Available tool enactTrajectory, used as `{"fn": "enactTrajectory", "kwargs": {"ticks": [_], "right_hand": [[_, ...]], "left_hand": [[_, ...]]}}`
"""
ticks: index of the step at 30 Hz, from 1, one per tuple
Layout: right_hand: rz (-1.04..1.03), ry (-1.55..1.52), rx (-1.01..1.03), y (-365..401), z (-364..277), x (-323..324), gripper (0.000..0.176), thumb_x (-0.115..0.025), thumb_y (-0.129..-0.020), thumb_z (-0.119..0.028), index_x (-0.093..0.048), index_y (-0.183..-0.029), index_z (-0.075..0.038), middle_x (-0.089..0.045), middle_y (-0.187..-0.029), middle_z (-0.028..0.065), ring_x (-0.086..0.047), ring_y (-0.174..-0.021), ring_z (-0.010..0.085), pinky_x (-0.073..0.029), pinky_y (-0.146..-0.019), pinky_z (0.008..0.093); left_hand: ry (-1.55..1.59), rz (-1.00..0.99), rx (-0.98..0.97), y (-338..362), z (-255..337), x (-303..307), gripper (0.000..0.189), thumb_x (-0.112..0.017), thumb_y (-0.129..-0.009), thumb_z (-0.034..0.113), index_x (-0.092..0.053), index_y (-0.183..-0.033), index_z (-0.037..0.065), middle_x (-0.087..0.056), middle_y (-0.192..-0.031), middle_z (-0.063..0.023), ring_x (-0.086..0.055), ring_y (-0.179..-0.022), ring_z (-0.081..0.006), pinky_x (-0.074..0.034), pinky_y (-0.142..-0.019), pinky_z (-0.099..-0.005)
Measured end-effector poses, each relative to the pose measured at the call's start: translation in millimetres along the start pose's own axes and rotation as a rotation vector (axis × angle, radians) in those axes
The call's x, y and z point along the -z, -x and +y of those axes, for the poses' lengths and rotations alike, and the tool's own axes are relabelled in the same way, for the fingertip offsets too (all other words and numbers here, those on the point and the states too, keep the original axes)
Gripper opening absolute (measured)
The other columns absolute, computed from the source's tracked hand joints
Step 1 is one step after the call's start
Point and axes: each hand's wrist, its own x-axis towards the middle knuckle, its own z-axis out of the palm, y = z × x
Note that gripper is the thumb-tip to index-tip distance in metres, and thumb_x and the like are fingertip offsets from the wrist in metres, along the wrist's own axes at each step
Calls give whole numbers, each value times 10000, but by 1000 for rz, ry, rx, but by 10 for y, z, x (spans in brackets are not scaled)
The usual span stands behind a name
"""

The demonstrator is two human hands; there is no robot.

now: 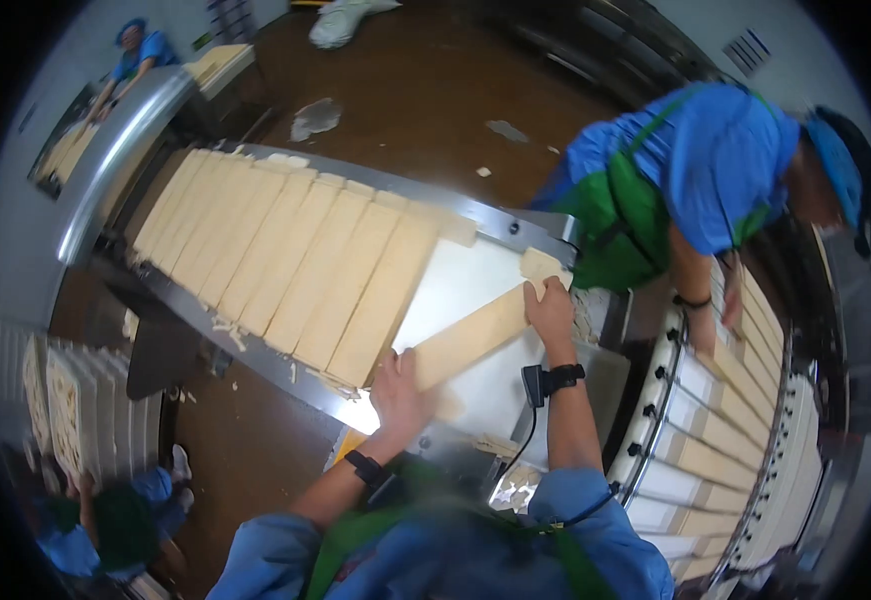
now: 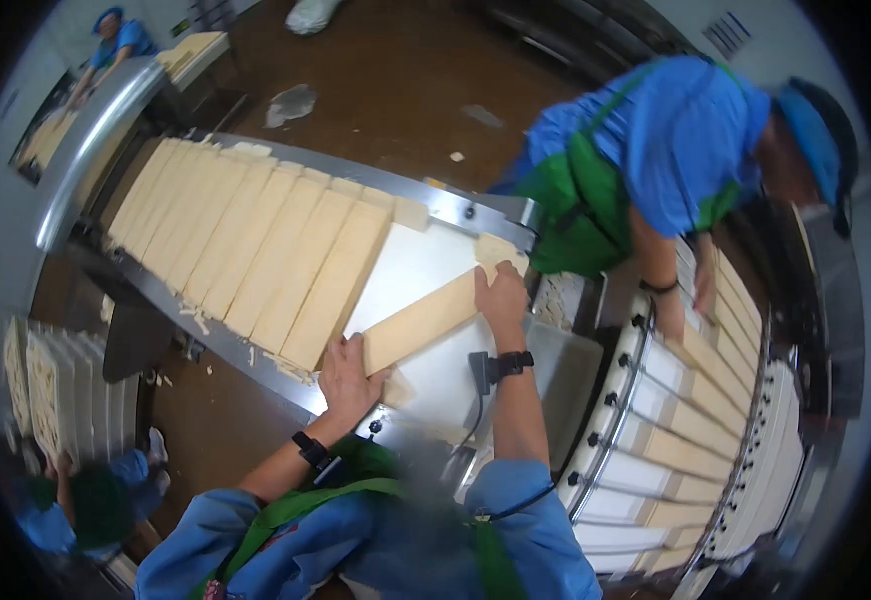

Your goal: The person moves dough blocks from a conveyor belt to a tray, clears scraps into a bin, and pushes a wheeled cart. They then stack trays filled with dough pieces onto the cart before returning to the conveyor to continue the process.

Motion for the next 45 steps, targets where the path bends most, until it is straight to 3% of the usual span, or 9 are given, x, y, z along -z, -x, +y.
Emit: {"fn": "enactTrajectory", "kwargs": {"ticks": [5, 10, 16, 18, 24, 30, 38, 39, 45], "right_hand": [[195, 267, 84, 501, 210, 94, 415, -635, -990, -360, -666, -1063, 48, -670, -1068, 258, -620, -1052, 431, -473, -983, 524], [179, 53, -336, 880, 247, 190, 467, -703, -919, -382, -615, -1111, 35, -624, -1105, 223, -609, -1040, 388, -523, -894, 491], [624, -42, -599, 2265, 349, 1508, 458, -681, -933, -310, -558, -1209, 35, -569, -1090, 248, -562, -1035, 442, -485, -912, 518], [784, 142, -643, 2881, 587, 1949, 456, -681, -935, -297, -558, -1226, 32, -569, -1086, 255, -563, -1026, 452, -478, -894, 527], [1156, 367, -912, 4468, 1150, 3703, 390, -668, -963, -274, -603, -1219, 12, -636, -1068, 216, -612, -988, 431, -493, -881, 509], [1093, 296, -1074, 5610, 2346, 4313, 391, -588, -1015, -303, -623, -1229, 22, -688, -1133, 230, -646, -1072, 437, -499, -920, 491], [251, 407, -1230, 5860, 3729, 4397, 381, -493, -1044, -367, -650, -1094, -24, -702, -1109, 277, -676, -1047, 439, -426, -1015, 594], [163, 403, -1318, 5861, 3816, 4489, 413, -521, -1031, -368, -633, -1242, -31, -662, -1241, 280, -644, -1145, 419, -360, -1070, 637], [506, 718, -1193, 6128, 3730, 4581, 600, -658, -970, -301, -499, -1481, -30, -513, -1414, 230, -437, -1375, 385, -248, -1152, 648]], "left_hand": [[-185, -170, -56, -211, -42, -132, 1141, -921, -700, 426, -305, -1589, 60, -449, -1476, -311, -569, -1239, -476, -481, -1057, -507], [-132, -210, -87, -226, 11, -295, 894, -941, -667, 266, -477, -1406, 71, -510, -1362, -245, -530, -1267, -463, -481, -1044, -532], [15, -122, -394, 279, 997, -277, 655, -813, -754, 129, -535, -1345, 72, -515, -1321, -242, -530, -1232, -461, -450, -1029, -522], [159, -116, -693, 591, 1378, -410, 654, -752, -764, 69, -536, -1381, 76, -492, -1363, -253, -499, -1275, -461, -434, -1055, -518], [279, -504, -998, 1985, 2839, -564, 761, -794, -782, 152, -469, -1467, 87, -409, -1425, -289, -445, -1297, -488, -407, -1058, -555], [210, -891, -998, 3079, 3640, -735, 805, -796, -854, 211, -380, -1521, 38, -416, -1329, -294, -526, -1159, -489, -432, -1015, -540], [68, -1091, -929, 3634, 3955, -1781, 719, -637, -936, 172, -294, -1548, 14, -424, -1268, -315, -615, -1037, -537, -530, -873, -548], [68, -1086, -926, 3703, 4025, -1906, 719, -637, -936, 172, -294, -1548, 14, -424, -1268, -315, -615, -1037, -537, -530, -873, -548], [505, -897, -932, 4295, 4584, -2906, 744, -612, -932, 3, -304, -1598, 126, -390, -1300, -238, -620, -958, -394, -533, -850, -465]]}}
